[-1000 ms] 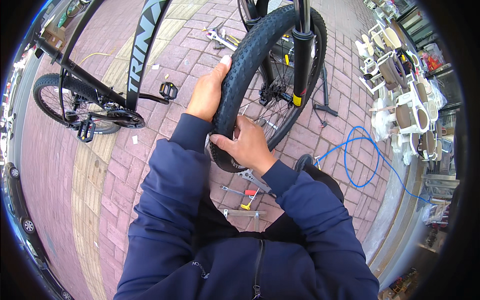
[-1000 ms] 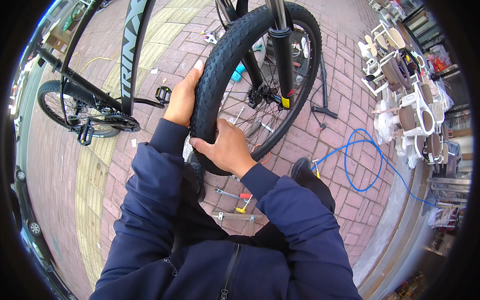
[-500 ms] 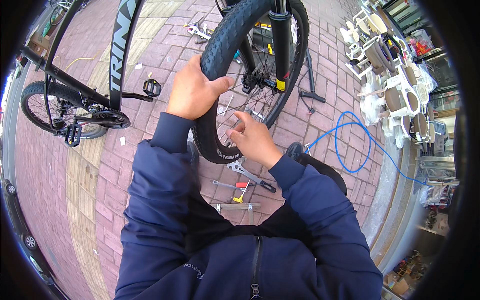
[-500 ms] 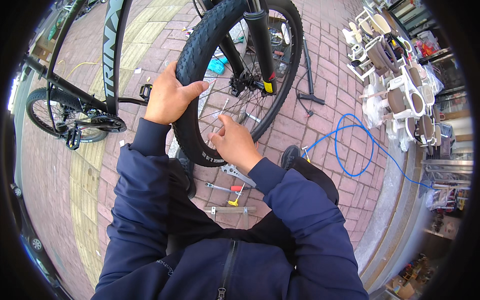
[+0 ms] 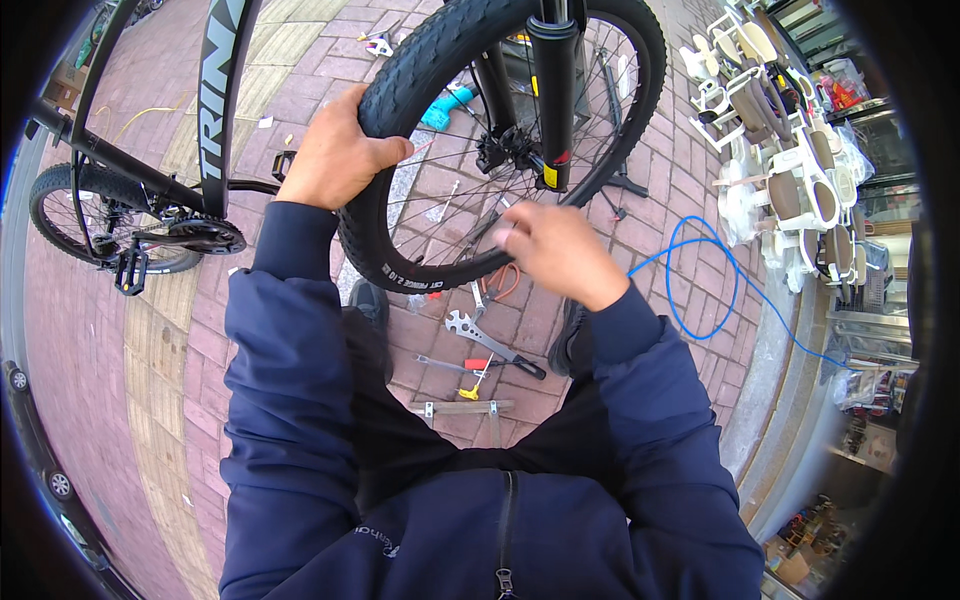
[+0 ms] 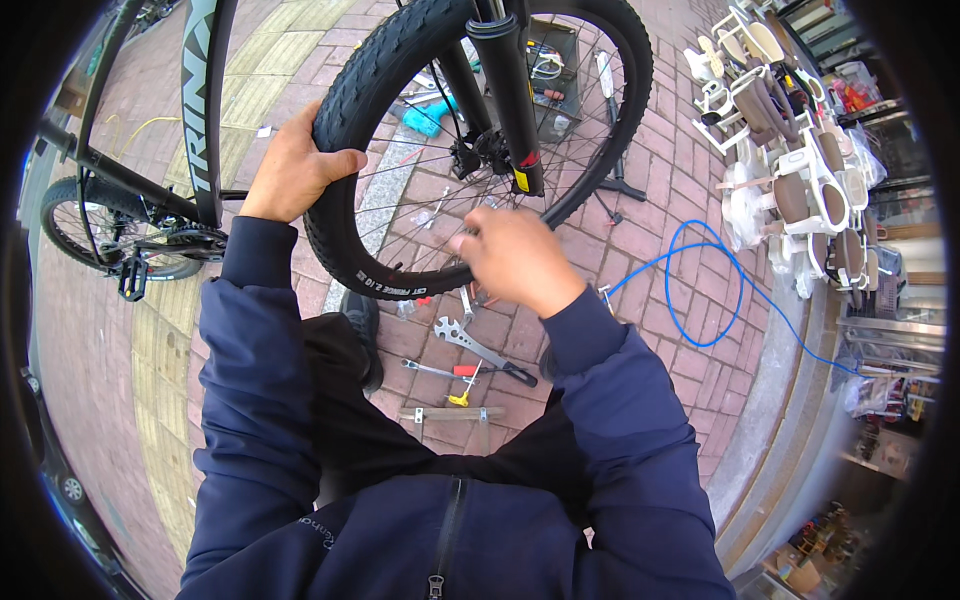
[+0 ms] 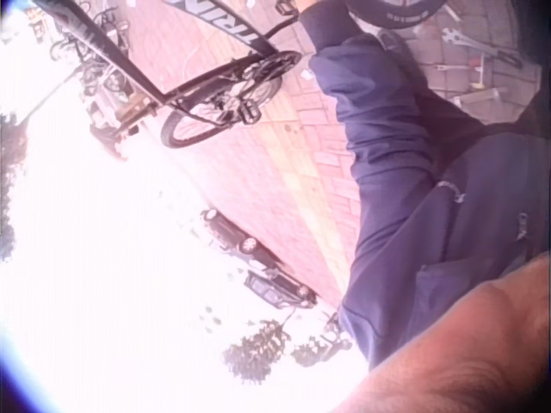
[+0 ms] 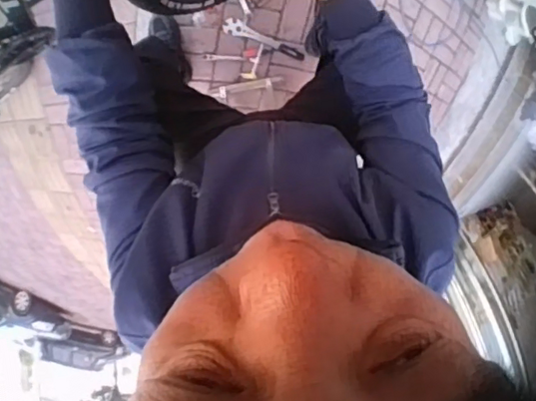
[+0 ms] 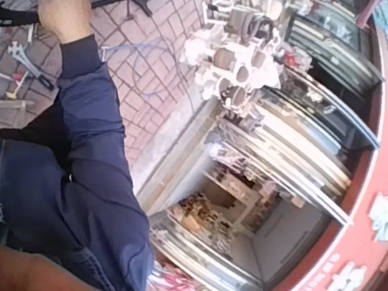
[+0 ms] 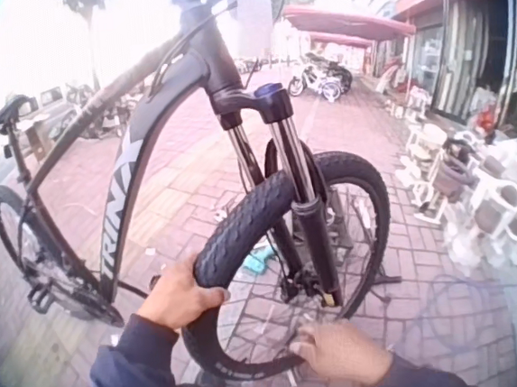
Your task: The person uses a yellow tire lever to pry the rear tire bead off the rim, then moves to the front wheel to remove the front tire. They manipulate the tire and rim with both hands to separate the tire from the wheel.
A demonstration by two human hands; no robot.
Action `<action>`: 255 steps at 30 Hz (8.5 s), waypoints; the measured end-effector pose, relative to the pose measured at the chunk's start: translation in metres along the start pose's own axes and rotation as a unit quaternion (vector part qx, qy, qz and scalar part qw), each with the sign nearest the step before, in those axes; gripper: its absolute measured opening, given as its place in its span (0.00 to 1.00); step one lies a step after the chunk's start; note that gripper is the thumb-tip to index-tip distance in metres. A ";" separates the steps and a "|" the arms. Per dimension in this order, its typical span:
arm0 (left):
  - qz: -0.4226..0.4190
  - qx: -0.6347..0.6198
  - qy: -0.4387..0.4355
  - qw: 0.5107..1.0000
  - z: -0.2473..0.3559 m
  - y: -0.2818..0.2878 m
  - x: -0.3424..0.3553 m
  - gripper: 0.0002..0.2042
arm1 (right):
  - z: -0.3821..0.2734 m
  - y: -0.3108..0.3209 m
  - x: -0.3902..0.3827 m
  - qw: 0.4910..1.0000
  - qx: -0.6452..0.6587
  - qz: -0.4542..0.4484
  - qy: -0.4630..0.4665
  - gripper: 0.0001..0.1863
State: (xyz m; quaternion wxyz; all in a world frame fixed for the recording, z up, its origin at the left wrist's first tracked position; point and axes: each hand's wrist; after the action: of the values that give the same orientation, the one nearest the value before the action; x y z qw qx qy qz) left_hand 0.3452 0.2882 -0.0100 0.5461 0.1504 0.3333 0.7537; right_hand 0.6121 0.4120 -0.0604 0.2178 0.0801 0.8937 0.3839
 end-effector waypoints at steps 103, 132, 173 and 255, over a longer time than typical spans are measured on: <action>0.121 -0.573 -0.058 0.809 0.087 -0.131 0.027 0.09 | 0.329 -0.035 -0.263 0.906 0.099 0.054 -0.407 0.23; 0.058 -0.563 -0.083 0.820 0.069 -0.125 0.014 0.16 | -0.020 -0.039 -0.037 0.997 -0.082 -0.012 0.011 0.21; 0.079 -0.577 -0.077 0.809 0.078 -0.126 0.011 0.14 | -0.016 -0.063 -0.046 0.978 -0.155 -0.069 -0.124 0.33; 0.060 -0.565 -0.071 0.820 0.076 -0.126 0.009 0.15 | -0.016 -0.045 -0.040 0.969 -0.172 -0.099 -0.150 0.42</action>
State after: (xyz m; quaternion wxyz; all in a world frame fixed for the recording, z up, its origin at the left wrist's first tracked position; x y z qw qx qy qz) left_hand 0.4783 0.3450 -0.0396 0.5112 -0.1119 -0.2004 0.8283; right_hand 0.6413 0.3582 -0.0700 0.3967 0.0096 0.7749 0.4920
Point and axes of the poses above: each hand's wrist, its own x-axis towards the middle knuckle, its own y-axis out of the back of the hand, z = x × y, and after that the axes turned 14 degrees about -z, right-handed
